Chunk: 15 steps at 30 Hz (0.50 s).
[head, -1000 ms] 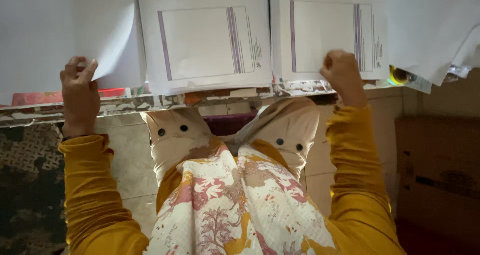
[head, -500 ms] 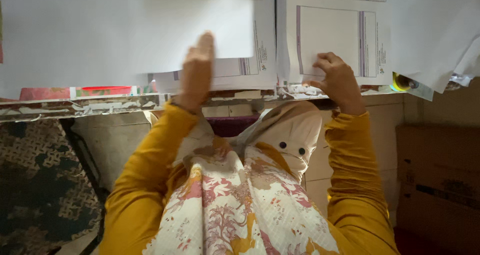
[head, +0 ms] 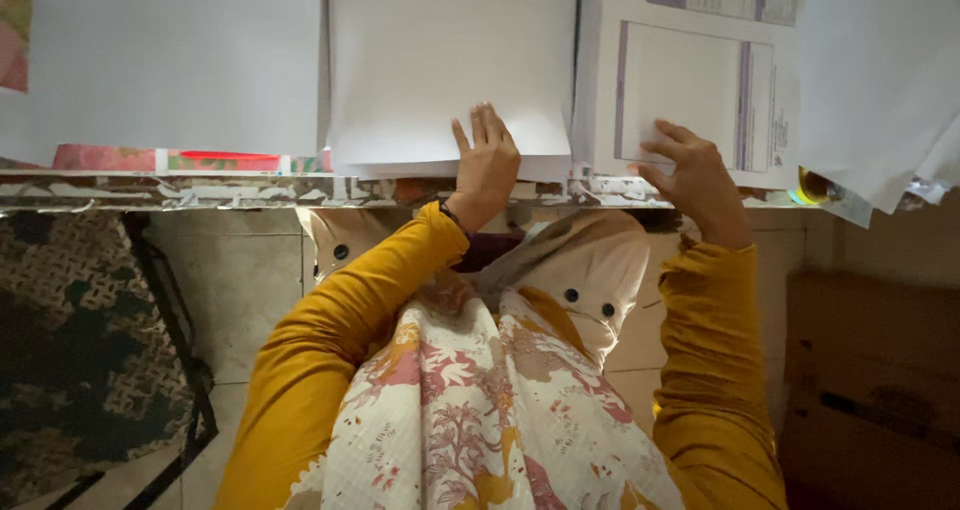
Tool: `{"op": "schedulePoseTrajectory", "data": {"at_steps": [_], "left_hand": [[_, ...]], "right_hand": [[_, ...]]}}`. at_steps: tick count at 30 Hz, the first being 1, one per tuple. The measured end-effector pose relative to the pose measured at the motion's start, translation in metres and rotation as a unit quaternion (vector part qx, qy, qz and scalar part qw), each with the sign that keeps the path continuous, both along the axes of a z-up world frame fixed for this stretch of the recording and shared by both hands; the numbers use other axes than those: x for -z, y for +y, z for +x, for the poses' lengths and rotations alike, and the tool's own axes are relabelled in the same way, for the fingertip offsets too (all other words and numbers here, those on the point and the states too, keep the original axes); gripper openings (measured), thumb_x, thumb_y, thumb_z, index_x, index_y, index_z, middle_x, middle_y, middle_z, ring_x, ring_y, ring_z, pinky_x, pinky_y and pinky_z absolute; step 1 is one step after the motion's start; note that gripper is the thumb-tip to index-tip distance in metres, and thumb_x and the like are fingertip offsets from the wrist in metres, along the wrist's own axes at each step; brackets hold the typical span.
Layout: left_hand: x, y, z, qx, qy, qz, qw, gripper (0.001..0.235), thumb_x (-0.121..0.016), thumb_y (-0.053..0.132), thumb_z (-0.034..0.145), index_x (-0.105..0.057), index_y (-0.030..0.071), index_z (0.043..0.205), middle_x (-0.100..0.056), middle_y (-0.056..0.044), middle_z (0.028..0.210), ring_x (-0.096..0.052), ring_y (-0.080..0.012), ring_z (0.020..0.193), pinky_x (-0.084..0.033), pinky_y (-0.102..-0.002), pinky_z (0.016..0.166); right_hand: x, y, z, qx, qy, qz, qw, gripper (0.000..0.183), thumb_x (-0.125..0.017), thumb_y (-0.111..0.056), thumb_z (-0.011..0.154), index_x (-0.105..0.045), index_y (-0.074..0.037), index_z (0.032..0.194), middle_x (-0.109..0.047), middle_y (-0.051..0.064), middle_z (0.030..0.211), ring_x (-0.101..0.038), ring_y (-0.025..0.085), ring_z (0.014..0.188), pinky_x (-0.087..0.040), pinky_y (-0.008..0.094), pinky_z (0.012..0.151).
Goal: The person sits on the floor and organizes a stack of printed documents on a low surface. They separate the sheets, smooth them out, and align them into a neat pile.
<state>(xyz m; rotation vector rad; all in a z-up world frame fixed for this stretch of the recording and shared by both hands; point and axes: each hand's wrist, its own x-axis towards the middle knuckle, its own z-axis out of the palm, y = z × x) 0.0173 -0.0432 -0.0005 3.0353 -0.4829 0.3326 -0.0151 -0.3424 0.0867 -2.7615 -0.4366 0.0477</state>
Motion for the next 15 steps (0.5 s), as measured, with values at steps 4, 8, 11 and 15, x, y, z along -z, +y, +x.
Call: {"op": "schedulePoseTrajectory", "data": {"at_steps": [4, 8, 11, 15], "left_hand": [[0.005, 0.007, 0.003, -0.004, -0.021, -0.005, 1.0, 0.05, -0.053, 0.013, 0.098, -0.057, -0.009, 0.143, -0.053, -0.031, 0.15, -0.051, -0.0448, 0.142, -0.038, -0.07, 0.111], [0.005, 0.013, 0.002, 0.013, -0.035, -0.011, 0.999, 0.052, -0.054, 0.018, 0.098, -0.058, -0.007, 0.143, -0.053, -0.029, 0.15, -0.052, -0.0416, 0.141, -0.042, -0.066, 0.111], [0.006, 0.028, -0.01, 0.032, 0.009, -0.063, 0.997, 0.072, -0.068, 0.035, 0.092, -0.05, -0.006, 0.149, -0.044, -0.031, 0.156, -0.042, -0.045, 0.147, -0.029, -0.071, 0.115], [0.016, 0.1, -0.018, 0.084, -0.038, -0.312, 0.946, 0.025, -0.063, 0.018, 0.104, -0.068, 0.007, 0.125, -0.057, -0.018, 0.144, -0.053, -0.0324, 0.139, -0.036, -0.05, 0.12]], "right_hand": [[0.004, -0.001, 0.002, -0.005, -0.012, -0.008, 1.0, 0.029, -0.077, -0.03, 0.095, -0.078, -0.011, 0.116, -0.067, 0.025, 0.137, -0.066, 0.048, 0.121, -0.054, 0.053, 0.1], [0.005, 0.003, 0.009, -0.002, -0.016, -0.015, 1.0, 0.032, -0.077, -0.034, 0.097, -0.078, -0.009, 0.116, -0.068, 0.027, 0.134, -0.067, 0.05, 0.12, -0.055, 0.055, 0.099], [0.007, 0.008, 0.006, 0.007, -0.021, -0.016, 1.0, 0.032, -0.079, -0.029, 0.1, -0.077, -0.004, 0.12, -0.069, 0.03, 0.13, -0.067, 0.051, 0.118, -0.054, 0.055, 0.098], [-0.01, 0.02, -0.008, 0.025, -0.069, 0.014, 0.997, 0.033, -0.08, -0.022, 0.106, -0.075, 0.003, 0.126, -0.068, 0.033, 0.128, -0.067, 0.053, 0.116, -0.054, 0.055, 0.098]]}}
